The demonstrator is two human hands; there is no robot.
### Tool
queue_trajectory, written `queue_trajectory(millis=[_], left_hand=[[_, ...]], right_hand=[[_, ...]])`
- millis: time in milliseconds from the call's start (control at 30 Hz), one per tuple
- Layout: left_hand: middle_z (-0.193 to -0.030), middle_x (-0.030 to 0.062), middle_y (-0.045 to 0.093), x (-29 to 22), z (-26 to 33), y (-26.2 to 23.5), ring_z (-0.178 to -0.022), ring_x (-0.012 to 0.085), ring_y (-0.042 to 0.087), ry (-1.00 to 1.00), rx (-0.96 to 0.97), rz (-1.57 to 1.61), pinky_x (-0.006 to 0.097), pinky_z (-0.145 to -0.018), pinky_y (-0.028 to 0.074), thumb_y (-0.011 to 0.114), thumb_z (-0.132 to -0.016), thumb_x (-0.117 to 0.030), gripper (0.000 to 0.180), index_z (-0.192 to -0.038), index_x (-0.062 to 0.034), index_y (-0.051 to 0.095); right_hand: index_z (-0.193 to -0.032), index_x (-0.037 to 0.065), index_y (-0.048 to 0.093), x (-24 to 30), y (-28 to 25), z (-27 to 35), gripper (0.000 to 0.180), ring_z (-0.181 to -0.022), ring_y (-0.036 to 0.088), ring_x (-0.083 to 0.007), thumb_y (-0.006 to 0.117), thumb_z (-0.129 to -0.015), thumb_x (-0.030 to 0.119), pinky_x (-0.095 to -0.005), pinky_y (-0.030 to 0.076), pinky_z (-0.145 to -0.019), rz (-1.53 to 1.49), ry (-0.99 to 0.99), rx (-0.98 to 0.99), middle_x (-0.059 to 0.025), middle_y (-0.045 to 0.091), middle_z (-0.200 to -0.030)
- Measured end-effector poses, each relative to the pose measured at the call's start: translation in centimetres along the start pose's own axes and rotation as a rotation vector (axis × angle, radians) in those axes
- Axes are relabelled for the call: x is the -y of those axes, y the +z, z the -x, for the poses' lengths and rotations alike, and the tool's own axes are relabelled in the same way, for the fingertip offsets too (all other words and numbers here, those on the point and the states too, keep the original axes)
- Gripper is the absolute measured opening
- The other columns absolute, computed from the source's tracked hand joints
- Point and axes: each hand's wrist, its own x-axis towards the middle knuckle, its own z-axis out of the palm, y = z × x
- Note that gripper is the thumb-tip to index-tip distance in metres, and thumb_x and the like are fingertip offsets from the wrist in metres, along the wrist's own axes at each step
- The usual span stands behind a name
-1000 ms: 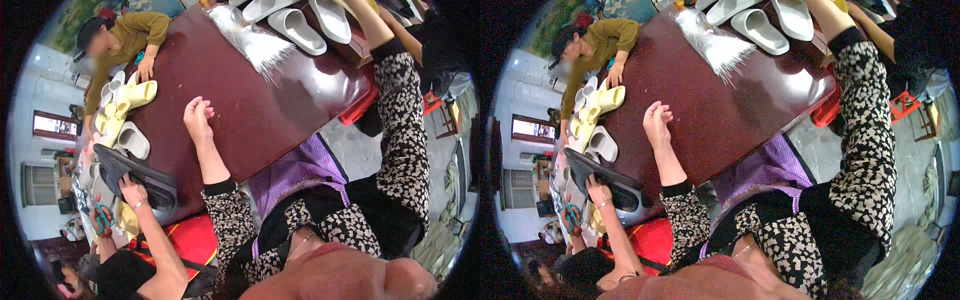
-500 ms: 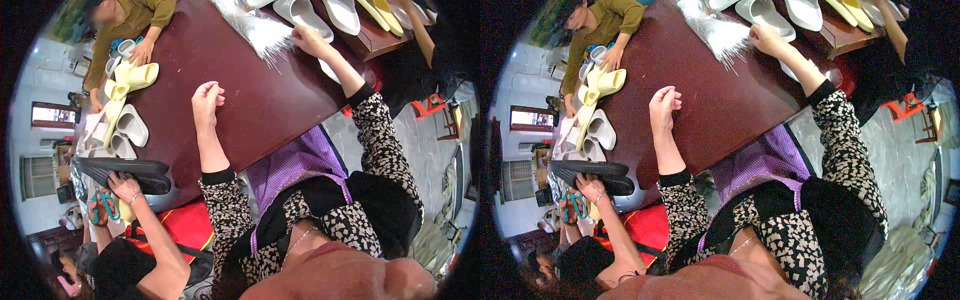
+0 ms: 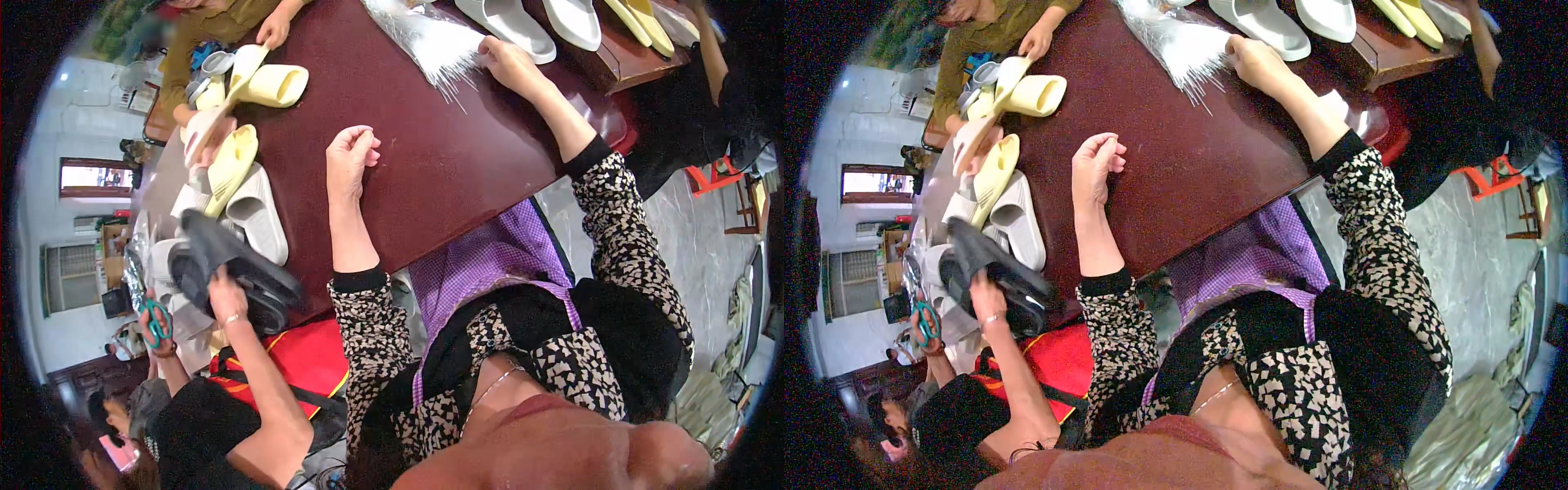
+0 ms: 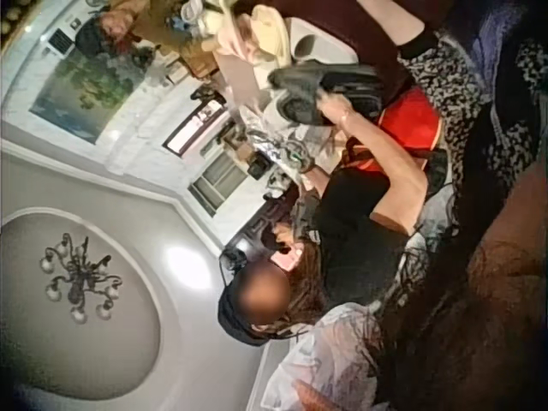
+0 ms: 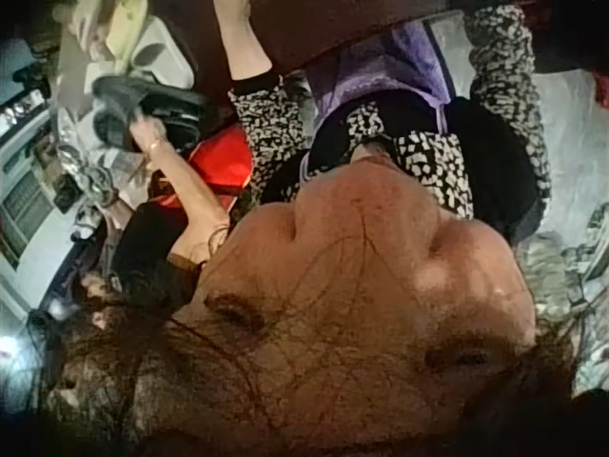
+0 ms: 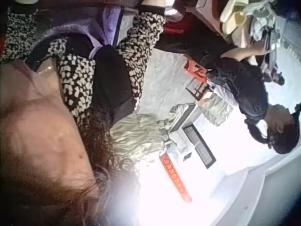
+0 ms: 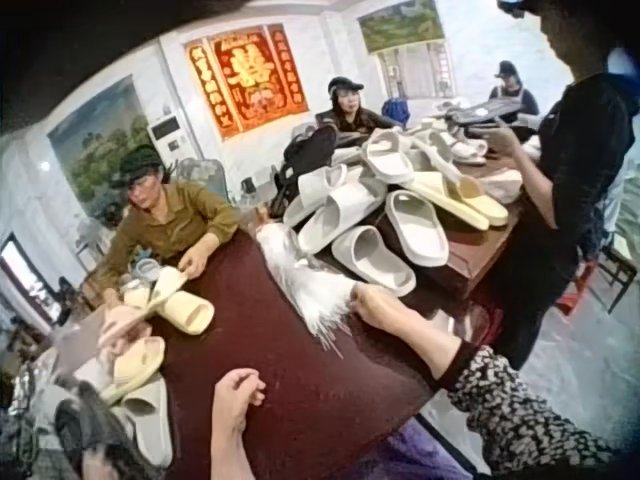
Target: Trimming excess threads and finishing slippers at a production table.
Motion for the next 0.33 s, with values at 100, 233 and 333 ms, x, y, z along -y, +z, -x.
queue_trajectory(millis=[100, 233, 333], left_hand=[[-0.077, 0.0049, 0.063, -0.2, -0.4, -0.1, -0.058, 0.0073, 0.055, -0.004, 0.006, -0.056, 0.020, -0.053, 0.045, 0.062, -0.085, -0.012, 0.016, -0.095, -0.0005, 0.062], [-0.076, 0.0046, 0.063, -0.4, 0.0, 0.5, -0.058, 0.0080, 0.055, 0.039, -0.042, -0.135, 0.020, -0.055, 0.046, 0.063, -0.084, -0.012, 0.017, -0.096, -0.0002, 0.062], [-0.079, 0.0054, 0.065, -0.8, 0.5, 2.3, -0.061, 0.0093, 0.058, 0.084, 0.010, -0.096, 0.021, -0.059, 0.048, 0.063, -0.085, -0.013, 0.020, -0.101, -0.0011, 0.061]], right_hand=[[-0.098, 0.003, 0.056, -0.3, 0.0, -0.5, 0.016, -0.081, 0.062, -0.0345, 0.054, -0.084, 0.010, -0.0405, 0.048, -0.070, 0.019, 0.037, -0.071, -0.0184, 0.063, -0.082], [-0.100, 0.002, 0.057, -0.3, -0.7, -0.8, 0.019, -0.081, 0.063, -0.0329, 0.055, -0.083, 0.009, -0.0408, 0.048, -0.071, -0.083, 0.053, 0.029, -0.0188, 0.064, -0.083], [-0.100, 0.004, 0.059, 0.3, -1.9, -1.5, 0.023, -0.086, 0.065, -0.0275, 0.059, -0.080, 0.014, -0.0395, 0.050, -0.074, -0.299, 0.159, 0.220, -0.0128, 0.068, -0.093]])
